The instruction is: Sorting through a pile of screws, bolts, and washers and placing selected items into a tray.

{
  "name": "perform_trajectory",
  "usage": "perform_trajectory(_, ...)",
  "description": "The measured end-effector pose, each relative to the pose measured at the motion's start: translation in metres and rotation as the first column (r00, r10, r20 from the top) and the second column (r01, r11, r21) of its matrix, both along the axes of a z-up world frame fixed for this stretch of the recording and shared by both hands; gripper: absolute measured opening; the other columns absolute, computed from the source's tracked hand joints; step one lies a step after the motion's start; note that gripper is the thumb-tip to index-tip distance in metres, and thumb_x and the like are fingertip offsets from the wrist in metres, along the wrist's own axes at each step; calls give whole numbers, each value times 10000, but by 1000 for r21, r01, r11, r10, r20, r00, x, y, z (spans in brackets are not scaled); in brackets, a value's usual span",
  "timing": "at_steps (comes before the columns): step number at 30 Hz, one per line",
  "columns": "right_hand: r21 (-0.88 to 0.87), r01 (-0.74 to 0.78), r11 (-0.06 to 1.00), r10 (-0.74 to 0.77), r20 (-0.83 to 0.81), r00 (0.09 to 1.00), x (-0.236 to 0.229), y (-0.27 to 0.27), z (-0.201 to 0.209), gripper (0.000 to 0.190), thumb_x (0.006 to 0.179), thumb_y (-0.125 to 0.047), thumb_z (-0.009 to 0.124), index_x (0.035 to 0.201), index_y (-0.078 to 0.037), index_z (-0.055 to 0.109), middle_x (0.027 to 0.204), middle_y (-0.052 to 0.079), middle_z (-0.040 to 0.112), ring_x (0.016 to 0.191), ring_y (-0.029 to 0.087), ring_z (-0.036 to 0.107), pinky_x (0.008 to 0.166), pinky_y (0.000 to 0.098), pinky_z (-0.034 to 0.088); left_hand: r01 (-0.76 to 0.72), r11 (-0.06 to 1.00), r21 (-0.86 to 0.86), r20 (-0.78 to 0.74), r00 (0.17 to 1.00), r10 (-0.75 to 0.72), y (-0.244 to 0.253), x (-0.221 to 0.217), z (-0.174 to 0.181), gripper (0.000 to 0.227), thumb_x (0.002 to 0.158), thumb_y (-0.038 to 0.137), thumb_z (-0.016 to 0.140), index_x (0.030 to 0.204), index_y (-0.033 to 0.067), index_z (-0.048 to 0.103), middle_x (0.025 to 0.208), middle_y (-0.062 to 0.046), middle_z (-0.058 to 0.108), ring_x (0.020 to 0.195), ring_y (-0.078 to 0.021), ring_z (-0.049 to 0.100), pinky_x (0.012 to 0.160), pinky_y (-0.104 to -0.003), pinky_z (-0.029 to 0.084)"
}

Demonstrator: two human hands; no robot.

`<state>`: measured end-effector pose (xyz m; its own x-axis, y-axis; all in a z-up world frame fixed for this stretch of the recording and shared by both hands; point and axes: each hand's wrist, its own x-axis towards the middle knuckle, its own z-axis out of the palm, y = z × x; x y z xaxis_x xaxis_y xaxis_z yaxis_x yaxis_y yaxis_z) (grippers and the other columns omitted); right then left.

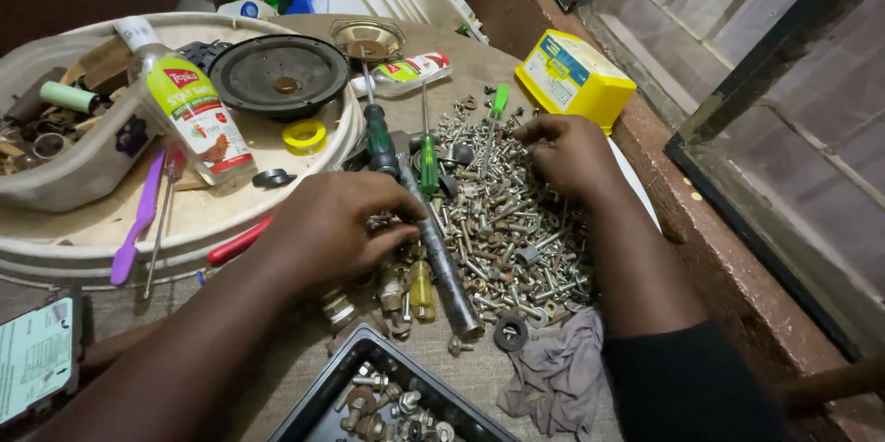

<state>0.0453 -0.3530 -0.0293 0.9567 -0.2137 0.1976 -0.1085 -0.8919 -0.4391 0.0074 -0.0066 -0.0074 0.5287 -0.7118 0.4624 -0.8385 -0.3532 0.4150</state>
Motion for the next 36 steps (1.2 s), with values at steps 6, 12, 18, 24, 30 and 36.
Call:
perform_trajectory(6,-73,-53,996,48,-70,996,-17,22,13,234,845,-238,709,1053,-203,811,1031,124,787,1113,420,681,984,514,509,-16,999,45,-25,1000,18,1,2,0,181,875,270,755,1040,198,778,922,-54,803,892,-327,764,754,-462,600)
perform_trajectory(12,-84,-301,950,313,228,922,-8,27,5,394,968,-141,617,1359,-130,666,1329,207,652,1344,465,509,1160,589,350,-25,998,51,-53,998,28,0,-2,5,207,876,278,759,1057,181,782,924,-68,808,889,-330,768,747,-470,606)
perform_trajectory(18,-143,-495,857,479,-131,868,-6,46,10,494,892,-85,453,1347,-82,645,1406,201,617,1388,435,490,1185,593,321,-21,997,75,-104,994,29,0,-7,16,217,881,232,757,1078,144,785,928,-97,812,848,-309,793,722,-426,636)
perform_trajectory(24,-112,-529,841,504,-191,842,-27,46,37,439,831,11,475,1180,-16,740,1305,272,669,1277,522,548,1110,667,362,-24,999,48,-130,991,31,1,-7,15,224,865,230,773,1071,144,789,911,-100,810,818,-307,797,687,-413,644)
perform_trajectory(30,63,-436,898,441,-137,887,-24,35,30,326,881,-80,599,1158,-99,770,1228,152,741,1239,410,629,1100,530,448,-17,998,64,-66,998,21,5,0,5,200,840,254,774,1034,209,767,910,-38,796,809,-292,782,707,-436,638)
perform_trajectory(36,-18,-447,894,424,-289,858,-41,50,45,255,897,-152,652,1102,-104,796,1166,166,764,1161,438,665,1040,554,487,-36,997,67,-64,997,41,4,2,4,181,832,279,765,1005,230,742,897,-24,780,830,-304,769,719,-440,624)
